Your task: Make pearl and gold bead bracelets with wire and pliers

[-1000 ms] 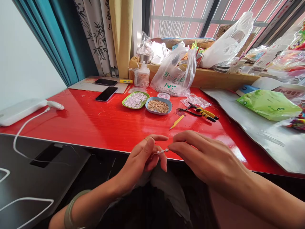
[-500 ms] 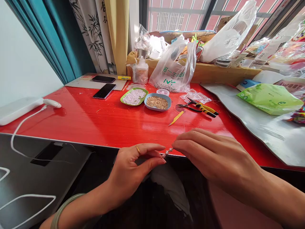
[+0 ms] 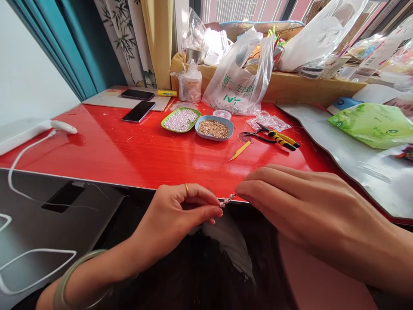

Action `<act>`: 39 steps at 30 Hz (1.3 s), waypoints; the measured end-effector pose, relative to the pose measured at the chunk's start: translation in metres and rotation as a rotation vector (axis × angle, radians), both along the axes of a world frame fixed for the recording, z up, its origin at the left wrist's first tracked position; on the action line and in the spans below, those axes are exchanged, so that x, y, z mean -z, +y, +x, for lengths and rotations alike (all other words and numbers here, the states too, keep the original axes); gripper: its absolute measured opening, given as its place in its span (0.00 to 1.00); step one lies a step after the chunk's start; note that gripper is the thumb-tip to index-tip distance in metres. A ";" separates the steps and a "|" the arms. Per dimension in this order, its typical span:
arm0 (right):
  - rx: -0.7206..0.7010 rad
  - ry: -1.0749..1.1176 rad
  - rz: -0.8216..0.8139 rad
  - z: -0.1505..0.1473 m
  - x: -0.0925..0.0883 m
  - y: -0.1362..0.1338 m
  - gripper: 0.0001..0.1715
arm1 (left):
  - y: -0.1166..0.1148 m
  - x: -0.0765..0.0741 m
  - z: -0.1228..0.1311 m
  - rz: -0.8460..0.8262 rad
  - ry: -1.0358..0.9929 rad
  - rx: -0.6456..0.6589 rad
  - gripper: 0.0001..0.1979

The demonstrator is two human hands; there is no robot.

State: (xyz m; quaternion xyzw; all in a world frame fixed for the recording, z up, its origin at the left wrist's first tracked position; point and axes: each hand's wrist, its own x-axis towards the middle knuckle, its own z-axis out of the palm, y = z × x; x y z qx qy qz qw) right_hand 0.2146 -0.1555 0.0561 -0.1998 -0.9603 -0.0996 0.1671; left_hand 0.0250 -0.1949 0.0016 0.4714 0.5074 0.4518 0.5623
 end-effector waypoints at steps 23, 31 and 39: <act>0.001 0.049 -0.306 0.006 0.000 0.012 0.11 | 0.000 -0.003 0.000 -0.049 -0.138 0.094 0.03; -0.012 0.083 -0.281 0.006 -0.001 0.012 0.11 | -0.001 -0.005 0.002 -0.062 -0.138 0.078 0.03; -0.041 0.061 -0.277 0.006 -0.002 0.013 0.11 | -0.002 -0.005 0.005 -0.039 -0.095 0.066 0.04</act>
